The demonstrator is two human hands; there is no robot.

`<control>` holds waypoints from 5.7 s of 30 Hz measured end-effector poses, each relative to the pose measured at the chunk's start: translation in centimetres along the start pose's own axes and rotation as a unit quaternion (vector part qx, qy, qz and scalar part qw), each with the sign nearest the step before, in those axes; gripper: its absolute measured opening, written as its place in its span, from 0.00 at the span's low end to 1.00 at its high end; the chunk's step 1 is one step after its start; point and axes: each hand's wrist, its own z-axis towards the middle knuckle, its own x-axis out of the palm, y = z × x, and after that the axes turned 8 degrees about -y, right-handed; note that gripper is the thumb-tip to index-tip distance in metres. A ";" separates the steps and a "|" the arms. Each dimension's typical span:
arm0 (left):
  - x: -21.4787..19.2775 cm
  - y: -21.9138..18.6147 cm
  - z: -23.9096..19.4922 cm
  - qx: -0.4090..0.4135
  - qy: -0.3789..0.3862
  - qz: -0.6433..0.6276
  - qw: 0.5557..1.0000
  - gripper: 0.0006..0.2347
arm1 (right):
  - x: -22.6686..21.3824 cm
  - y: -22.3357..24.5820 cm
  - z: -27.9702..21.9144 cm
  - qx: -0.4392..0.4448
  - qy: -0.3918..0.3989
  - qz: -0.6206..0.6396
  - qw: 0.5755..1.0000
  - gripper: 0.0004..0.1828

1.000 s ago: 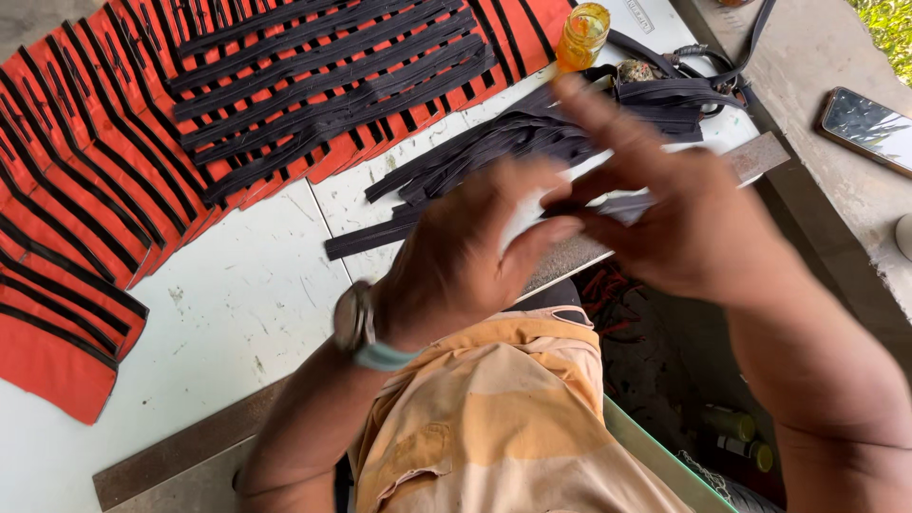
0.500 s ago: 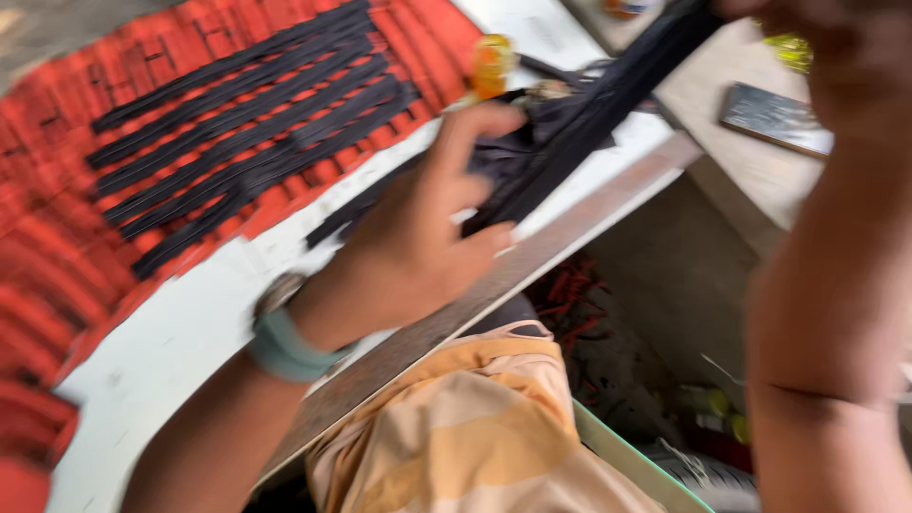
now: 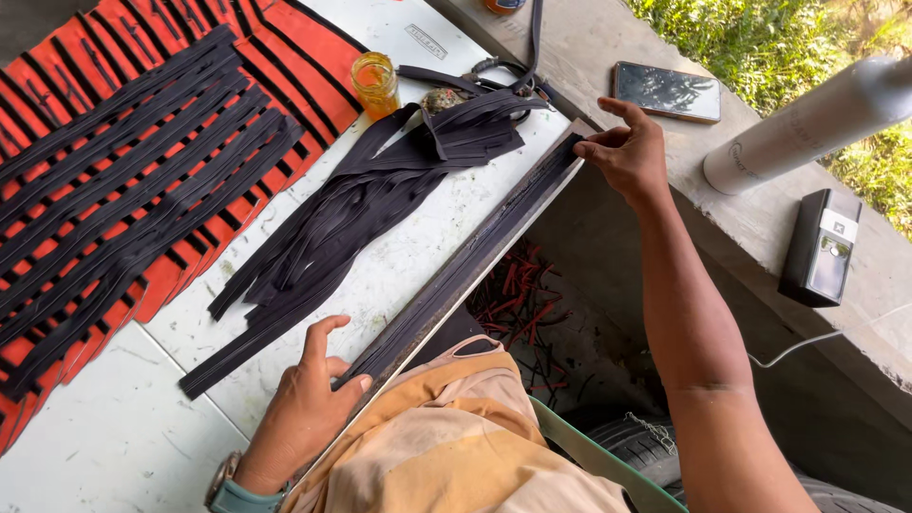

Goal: The person repeatedly applies a viscous substance from a small jar onto black zipper strips laid on a white table using a small brush. The person holds each zipper strip in place with the left hand while brushing the substance along its length with the right hand, then places the treated strip back on the table.

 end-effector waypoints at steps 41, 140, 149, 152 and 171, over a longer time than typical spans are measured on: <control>3.1 6.9 1.1 -0.080 -0.065 -0.232 0.967 0.26 | 19.2 19.3 9.0 -0.351 0.304 -0.410 0.785 0.40; 3.5 7.9 -2.3 -0.027 -0.135 -0.224 0.965 0.24 | 12.6 15.5 -1.4 -0.462 0.032 -0.330 0.823 0.21; 3.3 9.1 -1.7 -0.058 -0.104 -0.250 0.961 0.21 | 21.6 15.7 6.3 -0.389 0.175 -0.461 0.778 0.23; 3.2 9.2 -1.6 -0.057 -0.102 -0.254 0.960 0.21 | 22.0 16.3 7.3 -0.363 0.215 -0.494 0.760 0.34; 2.5 8.1 -1.6 -0.140 -0.078 -0.234 0.959 0.23 | 22.6 18.3 8.6 -0.286 0.298 -0.508 0.756 0.39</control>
